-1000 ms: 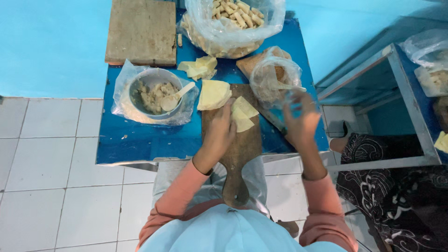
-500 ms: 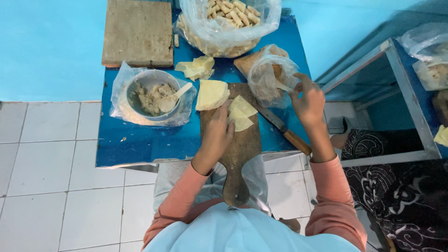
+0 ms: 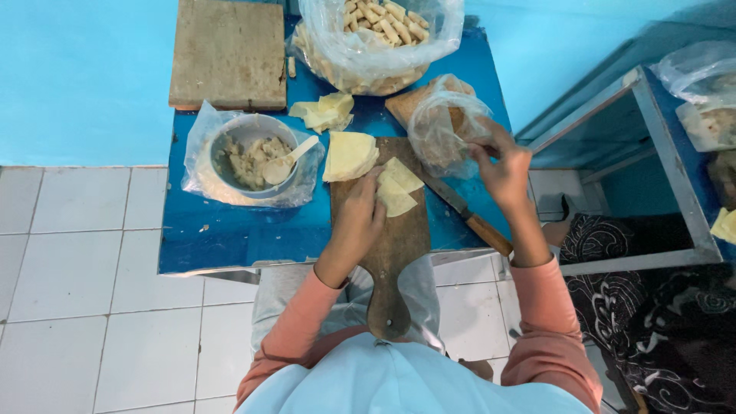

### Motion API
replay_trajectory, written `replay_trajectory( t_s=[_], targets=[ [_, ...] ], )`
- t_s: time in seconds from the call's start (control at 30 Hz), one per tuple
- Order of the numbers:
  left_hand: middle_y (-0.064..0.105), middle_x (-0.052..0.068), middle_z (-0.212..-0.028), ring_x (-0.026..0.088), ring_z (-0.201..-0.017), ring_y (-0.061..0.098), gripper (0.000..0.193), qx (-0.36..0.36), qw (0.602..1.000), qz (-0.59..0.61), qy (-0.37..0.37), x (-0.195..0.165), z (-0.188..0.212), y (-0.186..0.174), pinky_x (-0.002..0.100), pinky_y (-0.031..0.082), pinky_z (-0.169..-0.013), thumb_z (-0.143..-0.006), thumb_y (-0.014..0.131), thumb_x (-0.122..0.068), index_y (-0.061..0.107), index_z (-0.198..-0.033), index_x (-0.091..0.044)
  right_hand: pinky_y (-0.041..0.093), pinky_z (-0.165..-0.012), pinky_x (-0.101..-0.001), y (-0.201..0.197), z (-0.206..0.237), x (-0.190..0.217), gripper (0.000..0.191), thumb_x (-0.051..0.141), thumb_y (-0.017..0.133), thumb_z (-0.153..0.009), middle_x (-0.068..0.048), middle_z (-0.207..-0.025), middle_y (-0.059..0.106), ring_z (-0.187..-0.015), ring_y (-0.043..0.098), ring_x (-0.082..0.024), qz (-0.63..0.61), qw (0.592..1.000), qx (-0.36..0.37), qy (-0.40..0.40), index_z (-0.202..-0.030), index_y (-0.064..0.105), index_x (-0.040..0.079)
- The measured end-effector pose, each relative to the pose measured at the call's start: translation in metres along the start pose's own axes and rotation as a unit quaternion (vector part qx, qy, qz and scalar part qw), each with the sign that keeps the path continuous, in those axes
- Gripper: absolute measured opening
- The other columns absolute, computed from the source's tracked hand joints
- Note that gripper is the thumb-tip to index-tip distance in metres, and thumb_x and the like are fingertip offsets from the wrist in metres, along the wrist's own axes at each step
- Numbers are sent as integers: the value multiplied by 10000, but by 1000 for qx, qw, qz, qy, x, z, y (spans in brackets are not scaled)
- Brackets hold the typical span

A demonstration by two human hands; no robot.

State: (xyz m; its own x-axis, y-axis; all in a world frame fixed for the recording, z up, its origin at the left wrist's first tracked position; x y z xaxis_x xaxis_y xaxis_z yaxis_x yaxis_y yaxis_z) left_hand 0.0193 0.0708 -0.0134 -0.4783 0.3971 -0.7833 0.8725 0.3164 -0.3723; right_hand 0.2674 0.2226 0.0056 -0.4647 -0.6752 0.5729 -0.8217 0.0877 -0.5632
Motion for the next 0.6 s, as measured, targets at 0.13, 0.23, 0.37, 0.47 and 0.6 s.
replay_trajectory(
  t_s=[0.13,0.23,0.37,0.47,0.6],
  targets=[
    [624,302,-1277,453,-1164,637,548,13,1000,12,-20,-2,0,-1,475,517,-983,-893,553,73,466,-1431,26,636,-735,-332,-7,2,-23,422,-90,690,-986,-203,-1003,759,-831,747,-199,-152,982,-43,100,-1395,585,-71],
    [633,300,-1247,455,-1158,635,547,17,1000,14,-21,-4,0,-3,481,517,-962,-900,547,76,468,-1438,24,640,-723,-331,-17,6,-39,414,-90,701,-978,-217,-987,750,-812,745,-202,-205,963,-80,155,-1377,590,-103],
    [631,309,-1224,471,-1140,620,544,18,1000,6,-3,-7,1,-6,500,505,-945,-890,538,89,462,-1425,24,622,-723,-308,-31,15,-51,415,-75,702,-983,-212,-992,762,-796,740,-192,-230,944,-118,203,-1379,582,-114],
    [641,297,-1180,470,-1110,627,554,38,999,-3,-19,-8,4,-6,505,500,-929,-874,539,91,465,-1418,18,613,-720,-300,-38,23,-51,429,-78,711,-972,-223,-994,756,-786,732,-192,-255,932,-144,212,-1379,581,-115],
    [644,287,-1168,467,-1100,634,556,59,998,-2,-21,-11,10,-11,499,507,-931,-872,536,96,471,-1418,8,595,-705,-288,-48,33,-40,425,-79,704,-962,-234,-1003,754,-766,719,-186,-314,906,-171,226,-1367,579,-108]
  ],
)
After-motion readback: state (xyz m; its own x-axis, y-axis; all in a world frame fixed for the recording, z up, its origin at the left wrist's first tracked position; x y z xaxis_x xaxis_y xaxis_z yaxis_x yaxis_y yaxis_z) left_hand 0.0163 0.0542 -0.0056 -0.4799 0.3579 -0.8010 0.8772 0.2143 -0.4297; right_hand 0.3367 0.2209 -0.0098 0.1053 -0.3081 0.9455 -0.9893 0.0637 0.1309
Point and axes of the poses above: each hand's wrist, its own z-axis away from the middle knuckle, its own y-axis out of the palm, x = y × z, the point moved 2 cm from there along -z, towards the middle knuckle
